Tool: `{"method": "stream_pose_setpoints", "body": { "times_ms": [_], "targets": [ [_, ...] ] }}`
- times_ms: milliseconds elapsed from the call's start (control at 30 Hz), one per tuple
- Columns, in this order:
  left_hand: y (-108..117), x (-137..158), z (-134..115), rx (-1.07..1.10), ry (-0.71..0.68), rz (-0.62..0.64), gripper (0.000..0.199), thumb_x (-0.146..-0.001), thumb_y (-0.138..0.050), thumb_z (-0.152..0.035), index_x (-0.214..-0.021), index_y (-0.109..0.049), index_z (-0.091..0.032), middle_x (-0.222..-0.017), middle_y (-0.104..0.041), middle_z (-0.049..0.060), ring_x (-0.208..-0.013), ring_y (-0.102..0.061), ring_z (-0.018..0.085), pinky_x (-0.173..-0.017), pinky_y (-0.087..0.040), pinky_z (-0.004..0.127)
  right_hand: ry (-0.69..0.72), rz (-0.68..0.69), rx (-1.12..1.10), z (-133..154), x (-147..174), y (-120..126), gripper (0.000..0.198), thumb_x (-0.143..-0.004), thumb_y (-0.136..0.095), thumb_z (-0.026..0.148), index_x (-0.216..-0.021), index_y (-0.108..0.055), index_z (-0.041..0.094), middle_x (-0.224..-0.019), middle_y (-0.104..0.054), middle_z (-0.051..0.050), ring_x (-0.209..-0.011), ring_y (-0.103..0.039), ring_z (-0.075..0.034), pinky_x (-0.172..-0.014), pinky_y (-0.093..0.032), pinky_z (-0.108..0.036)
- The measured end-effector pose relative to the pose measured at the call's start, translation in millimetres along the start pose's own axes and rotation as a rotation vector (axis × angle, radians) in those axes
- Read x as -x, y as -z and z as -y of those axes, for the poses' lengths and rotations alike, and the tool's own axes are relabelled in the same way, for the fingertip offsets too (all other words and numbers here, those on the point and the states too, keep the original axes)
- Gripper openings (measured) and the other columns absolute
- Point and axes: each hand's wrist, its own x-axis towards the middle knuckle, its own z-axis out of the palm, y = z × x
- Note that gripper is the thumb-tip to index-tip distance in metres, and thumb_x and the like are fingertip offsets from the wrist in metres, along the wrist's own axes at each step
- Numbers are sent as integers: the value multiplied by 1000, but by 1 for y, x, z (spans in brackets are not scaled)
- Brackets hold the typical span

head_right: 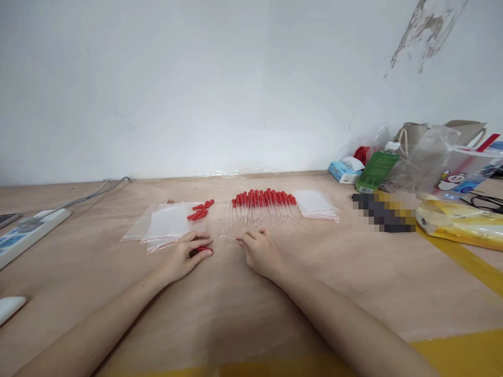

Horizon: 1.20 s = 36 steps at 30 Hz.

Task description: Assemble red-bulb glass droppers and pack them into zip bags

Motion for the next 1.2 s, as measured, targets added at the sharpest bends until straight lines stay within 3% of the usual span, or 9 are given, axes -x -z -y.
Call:
{"method": "stream_pose_setpoints", "body": {
  "times_ms": [267, 567, 867, 1200],
  "targets": [
    [-4, -2, -15, 81, 27, -86, 17, -85, -47, -29, -91, -60, -20, -85, -63, 2, -79, -57, 15, -72, -45, 28, 41, 23, 2, 10, -2, 9, 23, -88, -36, 19, -93, -59, 18, -87, -63, -4, -80, -54, -14, -82, -29, -33],
    [-9, 0, -20, 90, 61, -80, 15, -85, -46, -29, -91, -57, -20, -84, -63, 0, -78, -57, 13, -71, -43, 25, 76, 5, 4, 13, -3, 9, 22, -87, -38, 19, -93, -59, 19, -84, -63, -4, -76, -54, -13, -81, -28, -33],
    [-6, 1, -25, 118, -7, 36, 17, -86, -43, -29, -88, -58, -20, -82, -60, 1, -75, -54, 13, -70, -43, 24, 134, 29, -52, 5, -3, 8, 22, -84, -43, 14, -92, -62, 22, -81, -62, -2, -71, -53, -11, -76, -26, -32],
    [-7, 3, -28, 109, -51, 130, 19, -87, -40, -29, -87, -56, -18, -82, -59, 2, -74, -54, 12, -67, -42, 24, 162, 58, 47, 3, -5, 8, 25, -80, -45, 10, -89, -65, 22, -82, -62, -2, -65, -48, -10, -70, -21, -31]
  ]
}}
